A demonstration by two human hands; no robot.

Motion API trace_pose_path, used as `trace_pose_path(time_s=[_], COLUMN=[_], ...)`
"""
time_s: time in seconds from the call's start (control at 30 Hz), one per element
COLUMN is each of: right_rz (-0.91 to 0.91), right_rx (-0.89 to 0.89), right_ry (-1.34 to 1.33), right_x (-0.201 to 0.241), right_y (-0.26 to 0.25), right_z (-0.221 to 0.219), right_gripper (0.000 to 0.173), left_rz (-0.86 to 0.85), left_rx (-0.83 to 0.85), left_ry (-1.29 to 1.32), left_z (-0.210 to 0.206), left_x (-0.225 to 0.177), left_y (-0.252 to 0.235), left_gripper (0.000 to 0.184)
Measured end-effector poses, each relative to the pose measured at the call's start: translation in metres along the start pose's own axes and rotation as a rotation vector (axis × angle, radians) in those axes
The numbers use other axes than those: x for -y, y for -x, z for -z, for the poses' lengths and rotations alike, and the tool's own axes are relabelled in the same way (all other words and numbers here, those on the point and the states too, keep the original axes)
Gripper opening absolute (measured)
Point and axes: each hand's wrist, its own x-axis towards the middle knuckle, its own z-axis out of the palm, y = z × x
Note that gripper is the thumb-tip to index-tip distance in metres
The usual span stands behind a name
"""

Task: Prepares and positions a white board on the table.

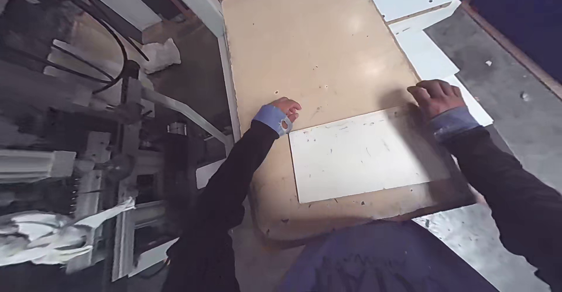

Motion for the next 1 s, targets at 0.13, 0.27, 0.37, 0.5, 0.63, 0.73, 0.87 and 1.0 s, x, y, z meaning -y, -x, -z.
trace_pose_path(time_s=[0.13, 0.27, 0.37, 0.5, 0.63, 0.73, 0.87, 1.0], right_rz=[0.051, 0.257, 0.427, 0.552, 0.474, 0.466, 0.509, 0.562], right_rx=[-0.089, -0.212, -0.125, -0.044, 0.035, 0.051, 0.054, 0.092], right_ry=[-0.272, -0.491, -0.579, -0.4, -0.352, -0.362, -0.39, -0.382], right_x=[0.082, 0.156, 0.178, 0.187, 0.184, 0.184, 0.176, 0.168], right_y=[0.028, 0.083, 0.105, 0.111, 0.106, 0.104, 0.099, 0.091], right_z=[0.007, -0.037, -0.065, -0.088, -0.085, -0.083, -0.085, -0.082], right_gripper=[0.042, 0.043, 0.049, 0.064, 0.068, 0.066, 0.066, 0.066], left_rz=[-0.159, -0.198, -0.199, -0.289, -0.346, -0.34, -0.313, -0.19], left_rx=[-0.113, -0.284, -0.36, -0.286, -0.212, -0.236, -0.255, -0.224], left_ry=[0.047, 0.034, 0.026, -0.079, -0.051, 0.026, 0.075, 0.048], left_z=[-0.039, -0.076, -0.083, -0.076, -0.078, -0.085, -0.084, -0.095], left_x=[-0.014, 0.005, 0.005, 0.003, 0.012, 0.015, 0.016, 0.022], left_y=[0.036, 0.038, 0.038, 0.034, 0.038, 0.05, 0.055, 0.047], left_gripper=[0.023, 0.021, 0.018, 0.015, 0.014, 0.017, 0.017, 0.013])
